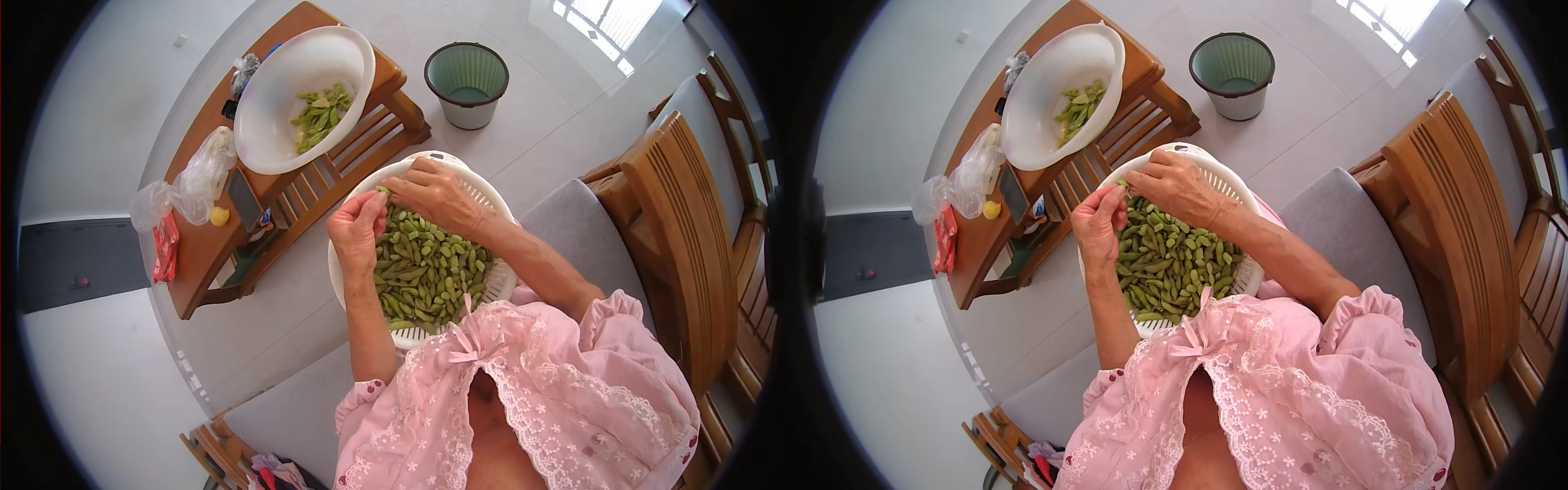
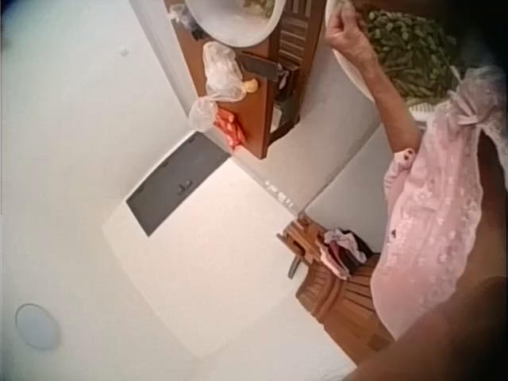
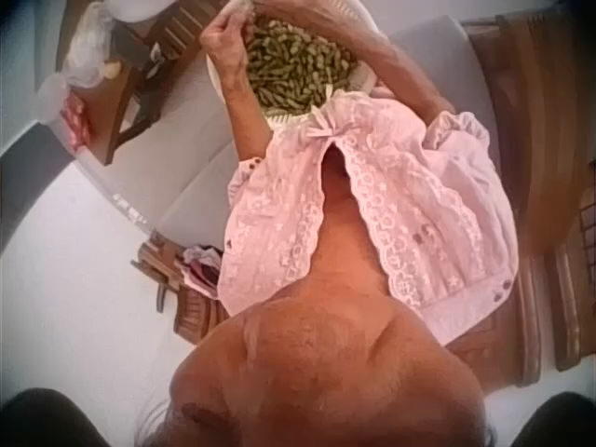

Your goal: The recorder is sitting and shelling beans from their pods into a white basket, while placing the empty pods into a white bowl.

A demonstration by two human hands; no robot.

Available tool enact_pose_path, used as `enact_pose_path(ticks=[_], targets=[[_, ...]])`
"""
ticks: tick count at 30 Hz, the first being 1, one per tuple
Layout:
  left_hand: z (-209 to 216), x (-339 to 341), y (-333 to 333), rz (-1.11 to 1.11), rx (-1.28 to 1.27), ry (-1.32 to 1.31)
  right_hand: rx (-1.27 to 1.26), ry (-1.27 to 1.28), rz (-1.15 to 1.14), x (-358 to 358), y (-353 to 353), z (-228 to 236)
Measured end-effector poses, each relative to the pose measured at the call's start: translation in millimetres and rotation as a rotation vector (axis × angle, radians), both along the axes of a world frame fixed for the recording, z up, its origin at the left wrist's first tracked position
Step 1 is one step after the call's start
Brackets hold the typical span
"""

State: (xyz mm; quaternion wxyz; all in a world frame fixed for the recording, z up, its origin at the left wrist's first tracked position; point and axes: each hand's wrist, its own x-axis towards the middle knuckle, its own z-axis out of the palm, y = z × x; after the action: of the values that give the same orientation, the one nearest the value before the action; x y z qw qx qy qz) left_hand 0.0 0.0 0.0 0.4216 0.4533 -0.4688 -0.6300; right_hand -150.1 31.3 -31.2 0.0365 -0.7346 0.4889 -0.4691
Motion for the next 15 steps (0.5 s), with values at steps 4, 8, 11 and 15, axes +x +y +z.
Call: enact_pose_path(ticks=[4, 8, 11, 15], targets=[[-5, -3, 1, 0.029, 0.066, 0.015, -0.051, 0.091, -0.02, 3, 4, -2], [-8, -9, 5, 0.075, 0.047, 0.064, -0.106, 0.08, -0.074, 7, 5, -8], [-9, -8, 5, 0.076, 0.042, 0.093, -0.026, 0.017, -0.025, 7, 6, -5], [-3, -7, 4, 0.059, 0.11, 0.19, 0.084, -0.405, 0.071, 13, 6, 3]])
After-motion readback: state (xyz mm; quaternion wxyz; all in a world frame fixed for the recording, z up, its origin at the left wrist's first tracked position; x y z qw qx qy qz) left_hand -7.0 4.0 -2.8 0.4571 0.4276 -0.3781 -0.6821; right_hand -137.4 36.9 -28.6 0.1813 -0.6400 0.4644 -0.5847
